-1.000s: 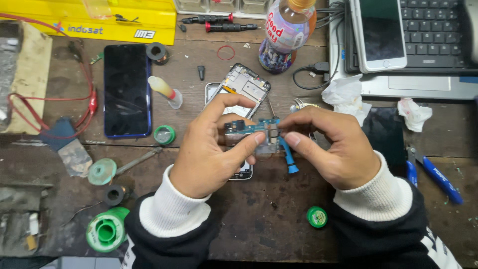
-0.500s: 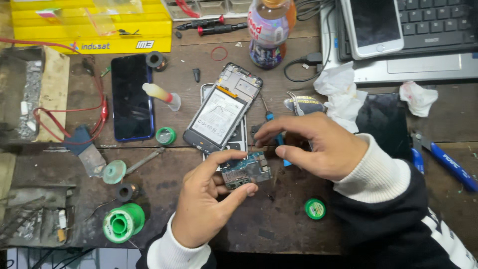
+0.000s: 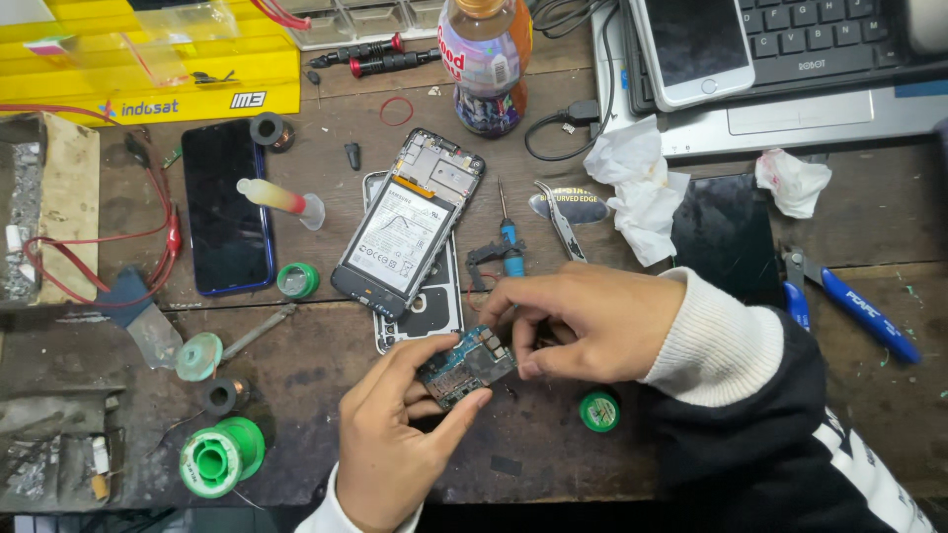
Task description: The person holds a small circuit board with tweezers and a soldering iron, applying solder to specific points on the board. They manipulate the board and tools to ensure proper connection while working at a cluttered desk.
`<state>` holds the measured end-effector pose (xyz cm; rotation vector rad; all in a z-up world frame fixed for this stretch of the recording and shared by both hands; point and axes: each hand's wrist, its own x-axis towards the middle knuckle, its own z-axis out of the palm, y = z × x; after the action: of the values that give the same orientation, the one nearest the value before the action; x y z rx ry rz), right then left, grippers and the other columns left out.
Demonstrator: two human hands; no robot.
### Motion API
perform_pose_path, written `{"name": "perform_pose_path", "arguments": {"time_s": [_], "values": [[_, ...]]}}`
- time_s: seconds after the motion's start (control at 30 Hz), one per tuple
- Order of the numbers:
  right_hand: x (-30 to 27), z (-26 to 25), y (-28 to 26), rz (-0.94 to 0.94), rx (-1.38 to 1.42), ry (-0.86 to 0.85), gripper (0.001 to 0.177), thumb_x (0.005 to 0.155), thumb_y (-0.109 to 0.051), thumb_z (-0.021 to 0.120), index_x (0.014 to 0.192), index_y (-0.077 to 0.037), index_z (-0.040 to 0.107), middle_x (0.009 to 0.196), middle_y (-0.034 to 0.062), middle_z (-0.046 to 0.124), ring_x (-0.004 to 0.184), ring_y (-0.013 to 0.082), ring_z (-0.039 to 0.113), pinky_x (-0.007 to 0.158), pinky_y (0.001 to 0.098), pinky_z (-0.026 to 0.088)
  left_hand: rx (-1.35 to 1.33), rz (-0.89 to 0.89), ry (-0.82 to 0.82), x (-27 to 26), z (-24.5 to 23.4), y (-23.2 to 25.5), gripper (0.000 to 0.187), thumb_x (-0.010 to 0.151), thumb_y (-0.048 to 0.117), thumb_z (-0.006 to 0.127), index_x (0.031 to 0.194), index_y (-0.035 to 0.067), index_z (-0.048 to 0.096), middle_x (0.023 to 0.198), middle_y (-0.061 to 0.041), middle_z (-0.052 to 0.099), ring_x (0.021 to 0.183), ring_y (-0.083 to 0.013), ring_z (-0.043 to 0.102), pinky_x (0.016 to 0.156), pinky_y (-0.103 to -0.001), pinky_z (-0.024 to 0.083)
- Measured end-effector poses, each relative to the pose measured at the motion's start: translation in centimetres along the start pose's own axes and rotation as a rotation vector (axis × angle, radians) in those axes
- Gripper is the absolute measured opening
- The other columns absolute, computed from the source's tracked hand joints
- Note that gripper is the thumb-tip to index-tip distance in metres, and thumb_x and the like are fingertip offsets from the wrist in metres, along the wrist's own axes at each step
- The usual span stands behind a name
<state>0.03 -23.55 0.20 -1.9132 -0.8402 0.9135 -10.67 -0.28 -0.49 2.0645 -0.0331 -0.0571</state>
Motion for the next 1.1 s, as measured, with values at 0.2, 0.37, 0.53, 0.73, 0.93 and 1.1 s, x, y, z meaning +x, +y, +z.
{"name": "perform_pose_path", "arguments": {"time_s": [0.2,0.37,0.53,0.73,0.93,1.1], "values": [[0.3,0.1,-0.8,-0.062,-0.108,0.105,0.042,0.076,-0.012,0.065,0.116,-0.025,0.067,0.075,-0.0126,0.082,0.07,0.0127,0.078,0.069,0.0295,0.055,0.236,0.287,0.034,-0.5,0.1,-1.1,0.035,0.086,0.016,0.079,0.116,0.004,0.066,0.105,-0.012,0.072,0.092,-0.024,0.074,0.083,-0.033,0.058],[0.5,0.6,-0.3,-0.124,-0.23,0.122,0.032,0.081,-0.019,0.067,0.112,-0.023,0.069,0.084,-0.01,0.082,0.078,0.0203,0.079,0.072,0.0369,0.058,0.222,0.11,-0.086,-1.2,-0.7,-1.4,0.043,0.083,0.02,0.082,0.121,0.008,0.065,0.111,-0.006,0.068,0.055,-0.0114,0.064,0.052,-0.021,0.061],[0.5,0.5,-0.8,-0.094,-0.304,0.106,0.028,0.081,-0.02,0.065,0.107,-0.026,0.072,0.082,-0.0101,0.082,0.074,0.0221,0.077,0.065,0.0406,0.056,0.269,0.06,-0.164,-1.3,-1.0,-1.5,0.047,0.083,0.022,0.084,0.125,0.009,0.065,0.116,-0.005,0.062,0.042,-0.009,0.062,0.054,-0.027,0.058],[0.3,0.7,-1.1,-0.125,-0.309,0.135,0.018,0.082,-0.018,0.065,0.097,-0.023,0.074,0.085,-0.0029,0.081,0.076,0.0256,0.076,0.064,0.0401,0.056,0.346,0.096,-0.119,-1.5,-1.2,-1.3,0.039,0.084,0.021,0.082,0.119,0.013,0.068,0.115,0.001,0.06,0.043,-0.0098,0.055,0.049,-0.032,0.053],[0.2,0.9,-1.2,-0.178,-0.354,0.163,0.015,0.081,-0.019,0.068,0.095,-0.021,0.075,0.089,0.0003,0.079,0.079,0.029,0.074,0.064,0.0412,0.053,0.494,0.213,-0.129,-1.8,-1.6,-1.4,0.053,0.083,0.022,0.083,0.129,0.009,0.062,0.12,-0.009,0.052,0.066,-0.023,0.061,0.054,-0.047,0.054],[0.7,1.2,-1.3,-0.229,-0.381,0.208,0.014,0.08,-0.017,0.073,0.091,-0.02,0.08,0.089,-0.0044,0.081,0.079,0.0229,0.078,0.069,0.0346,0.058,0.52,0.238,-0.17,-2.0,-1.9,-0.6,0.054,0.086,0.022,0.077,0.134,0.003,0.06,0.128,-0.016,0.05,0.072,-0.0431,0.068,0.06,-0.055,0.056]]}}
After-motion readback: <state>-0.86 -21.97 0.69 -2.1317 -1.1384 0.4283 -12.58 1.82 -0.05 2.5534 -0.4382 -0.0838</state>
